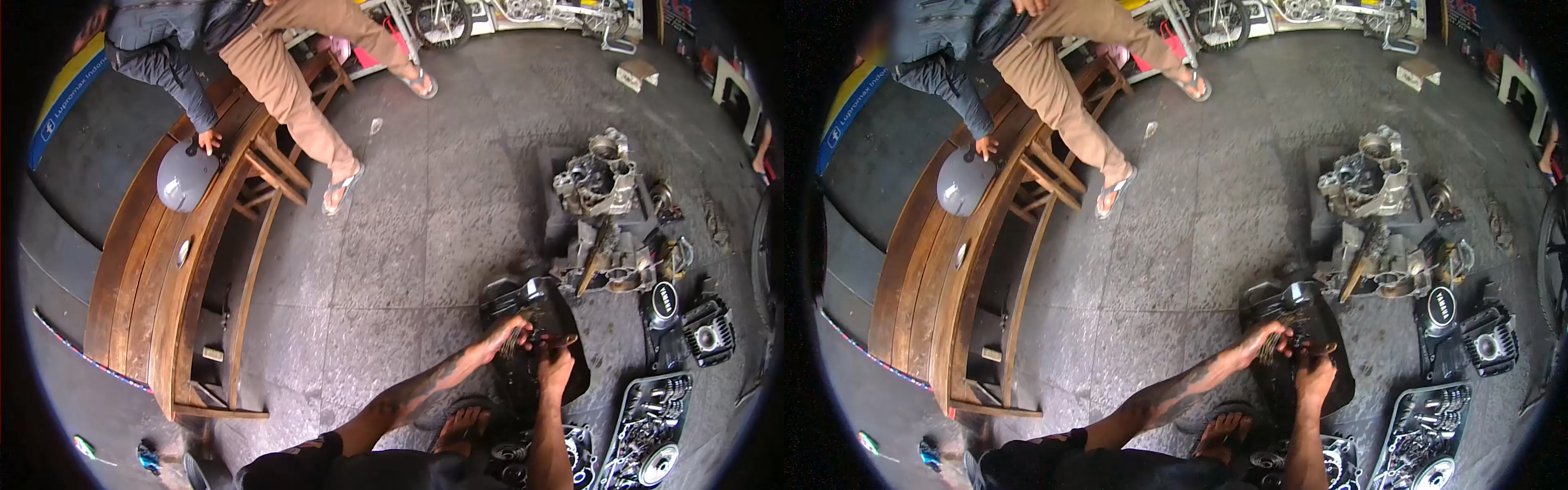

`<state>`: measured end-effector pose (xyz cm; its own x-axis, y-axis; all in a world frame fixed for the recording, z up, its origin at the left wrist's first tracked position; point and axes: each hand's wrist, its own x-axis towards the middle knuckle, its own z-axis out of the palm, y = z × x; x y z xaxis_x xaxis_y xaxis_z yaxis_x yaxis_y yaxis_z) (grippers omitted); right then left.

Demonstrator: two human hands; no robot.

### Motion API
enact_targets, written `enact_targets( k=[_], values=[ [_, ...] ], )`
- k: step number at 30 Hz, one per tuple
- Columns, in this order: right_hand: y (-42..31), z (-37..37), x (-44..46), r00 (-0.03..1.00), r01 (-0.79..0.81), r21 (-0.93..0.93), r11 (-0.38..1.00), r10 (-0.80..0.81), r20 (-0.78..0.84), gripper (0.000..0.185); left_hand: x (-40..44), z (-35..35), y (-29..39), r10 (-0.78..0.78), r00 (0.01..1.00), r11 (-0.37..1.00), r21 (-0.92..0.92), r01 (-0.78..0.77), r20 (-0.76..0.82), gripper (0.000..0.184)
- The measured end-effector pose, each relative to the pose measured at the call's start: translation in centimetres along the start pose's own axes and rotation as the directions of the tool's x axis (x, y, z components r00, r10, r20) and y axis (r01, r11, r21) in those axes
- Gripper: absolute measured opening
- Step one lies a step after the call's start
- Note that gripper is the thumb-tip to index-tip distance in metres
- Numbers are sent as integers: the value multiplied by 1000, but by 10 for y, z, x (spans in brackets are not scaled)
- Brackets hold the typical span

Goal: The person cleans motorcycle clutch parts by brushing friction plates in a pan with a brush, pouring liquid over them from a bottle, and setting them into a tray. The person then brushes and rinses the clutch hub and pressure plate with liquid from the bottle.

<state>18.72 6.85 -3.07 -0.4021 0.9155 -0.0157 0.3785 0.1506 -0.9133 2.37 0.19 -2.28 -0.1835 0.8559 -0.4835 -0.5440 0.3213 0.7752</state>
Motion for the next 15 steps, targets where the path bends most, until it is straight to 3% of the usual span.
enact_targets(
  k=[1, 3, 4, 5, 7, 8, 10, 11, 12, 13, 15],
  values=[
    [-3, 1, -1, 1000, 5, 2, 1000, -5, -10, 16, -7, -1, 4, -81, 996, 996, -37, 82, 31, 34],
    [-6, 5, 1, 1000, -18, 228, 973, 22, -15, 17, -11, 2, 15, -114, 993, 993, 9, 114, -13, 40],
    [-7, 3, 1, 998, -19, 113, 993, 12, 60, 16, -12, 7, 17, -157, 986, 986, 43, 160, -60, 45],
    [-8, 1, 0, 995, -4, 112, 994, -8, 104, 17, -7, 8, 11, -160, 986, 986, 41, 163, -52, 45],
    [-9, 1, 0, 997, 66, -80, 995, -63, 42, 14, 3, 12, 0, -90, 992, 995, 22, 92, -88, 50],
    [-10, 3, 3, 998, 47, -91, 995, -44, 37, 14, 5, 6, -5, -61, 998, 990, 128, 62, -12, 48],
    [-15, -5, 1, 983, 20, -31, 999, -25, -182, 11, 8, 5, -13, 20, 998, 984, 176, -29, 54, 41],
    [-3, -5, 1, 979, 49, -7, 999, -49, -198, 11, 1, 13, -5, 82, 993, 990, 108, -91, 86, 37],
    [4, -8, 0, 984, 59, -146, 988, -82, -158, 14, 0, 15, 1, 48, 995, 999, 16, -50, 84, 33],
    [6, -13, -4, 999, -21, -330, 944, 6, -47, 17, 5, 8, -4, 0, 996, 993, -114, 11, 90, 30],
    [2, -18, -4, 979, -155, -445, 882, 196, 48, 22, 6, 9, 7, -21, 996, 980, -194, 37, 87, 28]
  ],
)
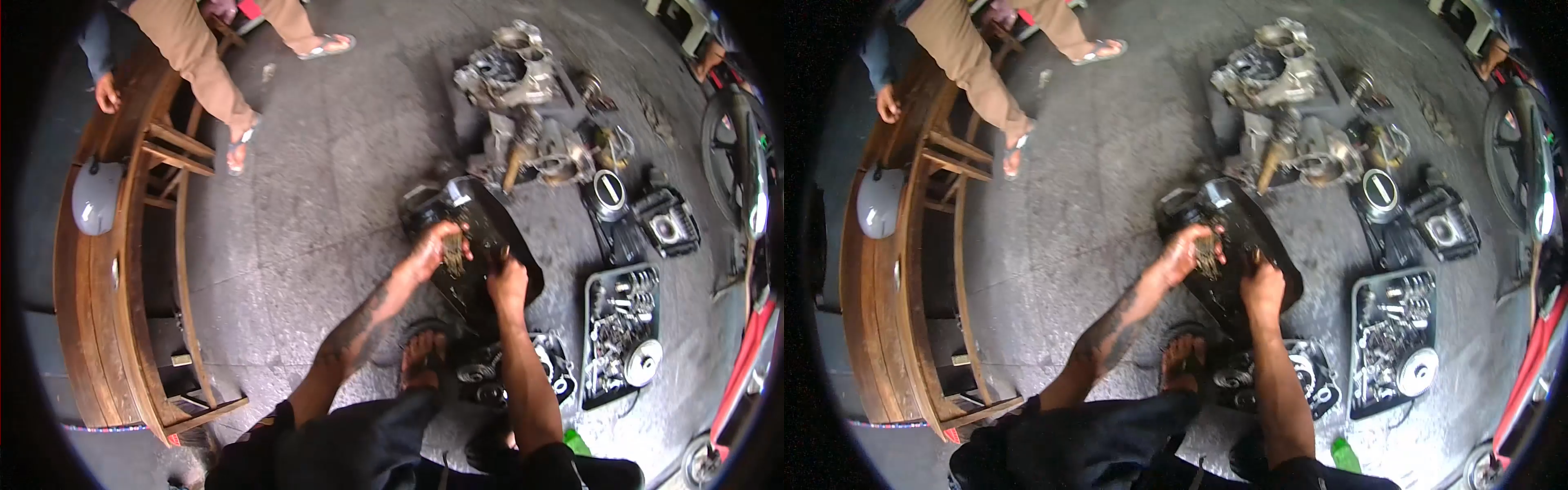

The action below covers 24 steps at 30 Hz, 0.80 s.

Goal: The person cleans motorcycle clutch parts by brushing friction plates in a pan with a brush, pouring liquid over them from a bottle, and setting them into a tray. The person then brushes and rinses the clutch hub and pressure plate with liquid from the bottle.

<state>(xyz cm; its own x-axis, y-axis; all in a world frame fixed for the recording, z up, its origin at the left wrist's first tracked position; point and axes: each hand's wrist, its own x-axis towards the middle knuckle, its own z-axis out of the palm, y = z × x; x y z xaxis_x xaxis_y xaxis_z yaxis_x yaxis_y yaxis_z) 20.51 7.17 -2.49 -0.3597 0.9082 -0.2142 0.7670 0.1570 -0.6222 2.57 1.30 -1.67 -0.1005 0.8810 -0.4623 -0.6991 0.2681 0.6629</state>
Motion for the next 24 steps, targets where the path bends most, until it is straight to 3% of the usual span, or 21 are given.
enact_targets(
  k=[1, 2, 3, 5, 6, 8, 9, 10, 12, 13, 14, 15, 16, 17, 18, 19, 20, 22, 24],
  values=[
    [1, 0, 1, 998, 35, 142, 989, -29, -50, 21, 4, 2, 2, -50, 992, 999, -11, 49, -112, 36],
    [2, -2, 2, 992, 90, 284, 955, -62, -106, 20, 3, 2, 4, -83, 990, 994, -77, 75, -113, 38],
    [-2, -6, 4, 991, 100, 286, 953, -70, -114, 20, 5, 3, 2, -56, 991, 998, -4, 56, -124, 38],
    [-24, -14, 0, 993, 100, 681, 726, -33, -111, 18, 3, 0, -4, -22, 984, 996, 81, 37, -176, 31],
    [-32, -15, -2, 989, 136, 662, 737, -58, -139, 16, 0, 1, -3, 28, 987, 993, 122, -9, -158, 30],
    [-19, 3, 5, 996, 81, 703, 706, -79, -35, 16, -2, -7, -1, 42, 995, 992, 124, -31, -92, 29],
    [-11, 12, 7, 988, 146, 589, 795, -149, -44, 15, -5, -6, 0, 42, 998, 996, 82, -38, -52, 31],
    [-15, 10, 4, 986, 160, 598, 786, -161, -52, 15, -7, -6, -2, 41, 999, 998, 41, -41, -9, 33],
    [-23, 2, 0, 981, 185, 421, 888, -143, -130, 12, -10, -4, -2, 1, 999, 1000, 3, -1, 50, 38],
    [-28, 3, 0, 942, 289, 504, 814, -149, -300, 11, -9, -3, 1, -25, 999, 1000, 7, 25, 25, 38],
    [-25, 1, -5, 952, 191, 582, 791, -3, -307, 11, -10, -2, -3, -71, 997, 997, -6, 71, -1, 38],
    [-28, -7, -7, 943, 219, 587, 779, -14, -333, 12, -7, -3, -5, -32, 999, 999, 8, 32, 34, 40],
    [-25, -13, -8, 934, 239, 586, 774, -18, -357, 12, -6, 4, -6, -43, 998, 992, -117, 38, -39, 42],
    [-20, -17, -9, 957, 205, 543, 814, -52, -284, 13, -11, 12, -1, -92, 993, 979, -188, 77, -73, 47],
    [-13, -21, -10, 974, 183, 499, 847, -86, -211, 13, -10, 9, -1, -12, 1000, 997, -75, 14, 17, 52],
    [-7, -25, -13, 975, 159, 475, 866, -62, -213, 13, -8, 7, 0, -9, 1000, 1000, -27, 8, -9, 54],
    [-2, -29, -17, 979, 190, 445, 875, -134, -155, 15, -4, -1, -5, 9, 1000, 998, -59, -7, 27, 54],
    [1, -33, -17, 955, 280, 413, 867, -294, -30, 20, -9, 5, -3, 50, 999, 998, 29, -50, 7, 48],
    [4, -42, -19, 951, 277, 397, 875, -310, 18, 27, -14, 7, 4, 46, 999, 998, 53, -46, 3, 44]
  ],
)
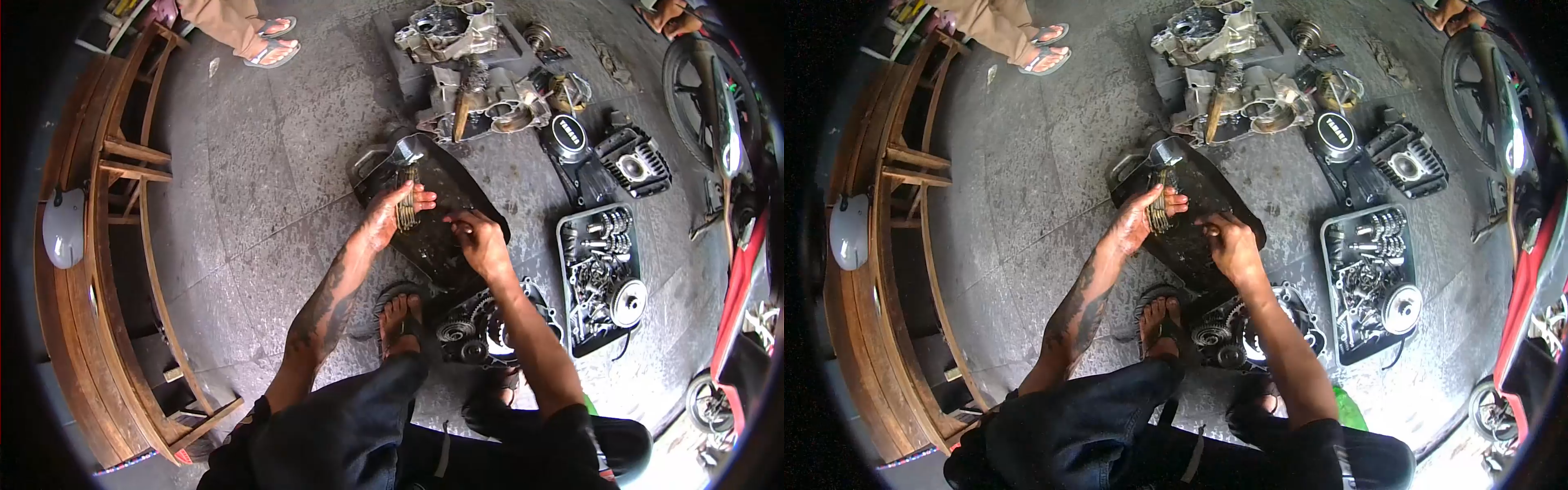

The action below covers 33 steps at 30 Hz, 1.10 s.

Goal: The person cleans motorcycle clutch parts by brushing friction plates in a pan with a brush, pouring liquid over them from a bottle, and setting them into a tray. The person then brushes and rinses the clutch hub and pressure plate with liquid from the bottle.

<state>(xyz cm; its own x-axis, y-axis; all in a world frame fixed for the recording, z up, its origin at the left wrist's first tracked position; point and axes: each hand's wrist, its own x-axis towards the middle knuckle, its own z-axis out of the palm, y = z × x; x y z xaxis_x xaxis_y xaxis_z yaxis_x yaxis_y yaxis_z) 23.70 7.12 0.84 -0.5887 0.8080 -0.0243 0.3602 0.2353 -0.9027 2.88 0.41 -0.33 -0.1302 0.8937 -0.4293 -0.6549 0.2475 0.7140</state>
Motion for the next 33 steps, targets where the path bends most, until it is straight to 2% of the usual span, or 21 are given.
enact_targets(
  k=[2, 3, 4, 6, 7, 8, 10, 11, 12, 13, 14, 15, 17, 20, 22, 24, 26, 28, 30, 32, 33],
  values=[
    [1, -10, -4, 954, 242, -129, 962, -211, 214, 33, -1, -1, 6, -6, 1000, 1000, 23, 6, -2, 33],
    [1, -15, -8, 920, 326, -260, 909, -242, 308, 39, -2, -2, 9, -13, 1000, 999, 32, 12, 13, 34],
    [2, -18, -11, 934, 296, -267, 917, -220, 282, 39, -1, -3, 11, -26, 999, 999, 43, 24, 34, 35],
    [4, -24, -17, 824, 377, -392, 839, -111, 556, 43, -3, -1, 16, -50, 994, 999, 22, 48, 102, 35],
    [-5, -33, -20, 774, 373, -459, 806, 2, 633, 45, -2, -2, 18, -76, 992, 997, 34, 73, 99, 35],
    [-11, -44, -26, 797, 329, -469, 820, 26, 604, 45, -2, -3, 19, -104, 990, 994, 47, 100, 93, 35],
    [-20, -67, -34, 762, 608, -496, 619, -279, 585, 34, -7, -1, 25, -109, 993, 987, 127, 102, 50, 34],
    [-38, -86, -36, 760, 604, -541, 585, -221, 611, 32, -11, 2, 29, -118, 992, 973, 204, 109, 33, 33],
    [-59, -110, -40, 759, 598, -584, 549, -154, 633, 32, -18, 12, 35, -52, 998, 931, 362, 40, 22, 29],
    [-74, -136, -44, 769, 606, -577, 548, -217, 601, 33, -17, 10, 38, -73, 997, 934, 352, 68, 1, 24],
    [-90, -165, -53, 779, 608, -578, 544, -269, 566, 35, -17, 12, 43, -37, 999, 889, 458, 25, 16, 26],
    [-108, -193, -69, 819, 571, -618, 540, -325, 473, 39, -21, 24, 50, -58, 997, 842, 533, 79, -57, 28],
    [-145, -250, -103, 870, 481, -699, 529, -389, 304, 40, -14, 19, 61, -76, 997, 744, 666, 59, -4, 22],
    [-195, -318, -192, 957, 139, -741, 656, -281, -69, 39, -35, 63, 84, -55, 997, 617, 784, 70, -46, 15],
    [-166, -358, -268, 852, 92, -372, 924, -266, -451, 27, -31, 62, 92, -39, 996, 595, 799, 89, -81, 13],
    [-155, -370, -350, 705, -97, -561, 822, -341, -622, 29, -32, 64, 102, -35, 998, 565, 823, 66, -56, 15],
    [-158, -336, -399, 281, -396, -214, 893, -104, -954, 31, -25, 50, 107, -61, 998, 599, 800, 36, 1, 17],
    [-125, -313, -462, 119, -363, -170, 916, -135, -984, 32, -12, 37, 86, -56, 989, 489, 860, 145, -134, 19],
    [-79, -280, -505, 5, -452, -47, 891, -50, -999, 32, -2, 34, 67, -71, 995, 491, 865, 101, -76, 17],
    [-27, -236, -541, 149, -455, 127, 882, 216, -965, 34, 8, 35, 63, -141, 981, 371, 911, 180, -136, 19],
    [0, -206, -546, 211, -457, 181, 871, 304, -929, 40, 7, 36, 65, -132, 981, 365, 913, 182, -143, 19]
  ],
)
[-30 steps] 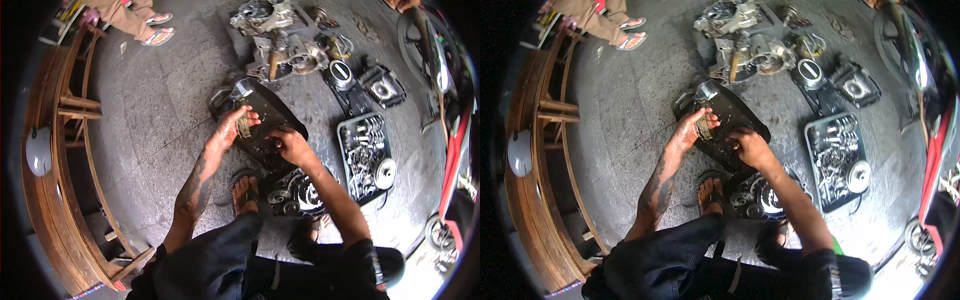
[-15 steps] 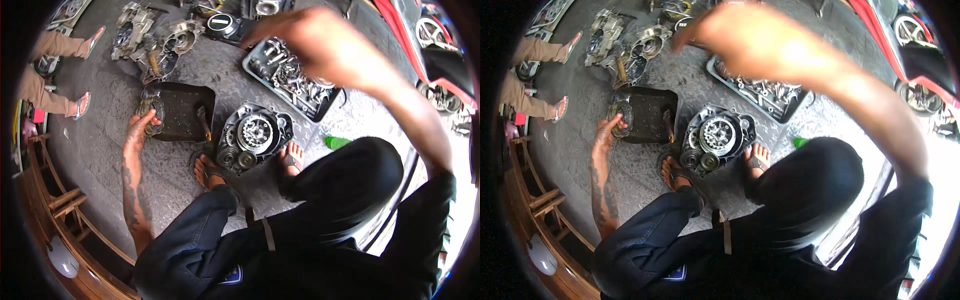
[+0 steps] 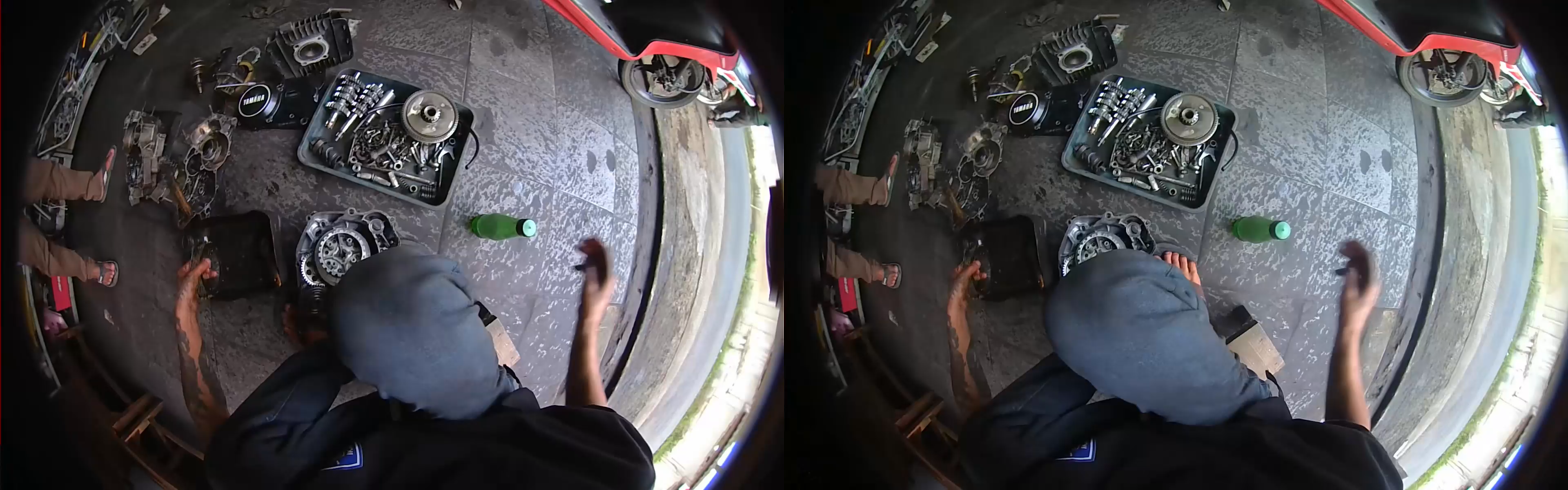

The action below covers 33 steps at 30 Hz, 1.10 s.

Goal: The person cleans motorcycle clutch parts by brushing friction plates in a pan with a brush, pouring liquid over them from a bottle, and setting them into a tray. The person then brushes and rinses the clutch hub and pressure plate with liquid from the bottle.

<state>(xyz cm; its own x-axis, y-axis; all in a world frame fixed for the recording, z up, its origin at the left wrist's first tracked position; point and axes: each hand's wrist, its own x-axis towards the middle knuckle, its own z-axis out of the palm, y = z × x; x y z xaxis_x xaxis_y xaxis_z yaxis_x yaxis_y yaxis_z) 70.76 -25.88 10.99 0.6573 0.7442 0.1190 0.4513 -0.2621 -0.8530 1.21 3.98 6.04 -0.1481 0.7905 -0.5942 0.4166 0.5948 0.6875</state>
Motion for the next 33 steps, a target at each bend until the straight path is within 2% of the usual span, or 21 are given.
enact_targets(
  k=[1, 2, 3, 4, 5, 6, 7, 8, 9, 10, 11, 12, 15, 17, 19, 21, 24, 26, 29, 31, 33],
  values=[
    [26, 20, -18, 993, -52, 6, 999, 51, 104, 48, 1, 0, 4, -52, 998, 999, 7, 52, -38, 20],
    [39, 50, -30, 986, -104, 14, 995, 101, 135, 59, 2, -1, 9, -101, 991, 995, 5, 102, -84, 21],
    [49, 77, -43, 973, -161, 21, 987, 155, 174, 71, 6, -1, 4, -100, 992, 992, -85, 94, -78, 19],
    [64, 95, -50, 980, -135, 16, 991, 132, 149, 81, 14, -3, -5, -98, 992, 981, -176, 82, -85, 18],
    [84, 119, -51, 986, -97, 22, 995, 93, 139, 92, 21, -5, -15, -11, 999, 938, -345, 24, 39, 20],
    [109, 141, -49, 996, 0, 93, 996, -8, 85, 98, 10, 5, -7, 5, 998, 924, -383, 17, 55, 21],
    [129, 153, -53, 993, -102, 171, 980, 90, 77, 98, -1, 11, 3, 0, 998, 947, -321, 18, 56, 22],
    [144, 166, -49, 973, -209, 87, 974, 198, 120, 93, -7, 12, 9, 25, 996, 943, -334, 6, 89, 22],
    [158, 177, -46, 986, -114, 112, 987, 99, 131, 85, -11, 11, 15, 82, 988, 941, -337, -32, 133, 20],
    [191, 185, -47, 997, 2, 109, 994, -11, 79, 77, -18, 11, 21, 62, 991, 949, -314, -21, 120, 18],
    [204, 186, -49, 998, -10, 100, 995, 4, 61, 76, -18, 6, 23, 44, 991, 958, -287, -7, 123, 17],
    [199, 187, -49, 996, -64, 95, 993, 58, 67, 75, -21, 2, 27, 35, 996, 959, -285, -8, 87, 17],
    [200, 181, -51, 986, -154, 35, 987, 151, 71, 73, -24, 2, 29, 25, 989, 939, -344, 28, 147, 19],
    [185, 172, -49, 978, -194, -23, 981, 196, 78, 72, -35, 6, 34, 94, 977, 899, -439, -2, 190, 23],
    [160, 163, -44, 972, -212, -82, 974, 219, 87, 70, -35, 8, 26, 107, 985, 902, -430, -38, 137, 26],
    [110, 158, -27, 973, -171, -123, 978, 187, 133, 69, -32, 8, 15, 183, 974, 814, -577, -73, 135, 26],
    [-1, 160, 28, 935, 59, -172, 983, 6, 355, 67, -29, 19, 3, 240, 964, 717, -690, -99, 111, 23],
    [-89, 173, 64, 792, 332, -173, 928, -174, 586, 66, -24, 32, 1, 262, 963, 612, -782, -121, 56, 21],
    [-220, 207, 104, 342, 745, 12, 667, -398, 851, 68, -10, 43, -5, 339, 940, 527, -833, -172, 20, 21],
    [-278, 234, 105, 161, 886, 40, 462, -387, 908, 66, -2, 50, -10, 381, 925, 474, -858, -198, -3, 23],
    [-326, 265, 93, 76, 942, 8, 336, -235, 969, 63, -3, 59, -8, 355, 935, 503, -845, -181, 11, 25]
  ],
)
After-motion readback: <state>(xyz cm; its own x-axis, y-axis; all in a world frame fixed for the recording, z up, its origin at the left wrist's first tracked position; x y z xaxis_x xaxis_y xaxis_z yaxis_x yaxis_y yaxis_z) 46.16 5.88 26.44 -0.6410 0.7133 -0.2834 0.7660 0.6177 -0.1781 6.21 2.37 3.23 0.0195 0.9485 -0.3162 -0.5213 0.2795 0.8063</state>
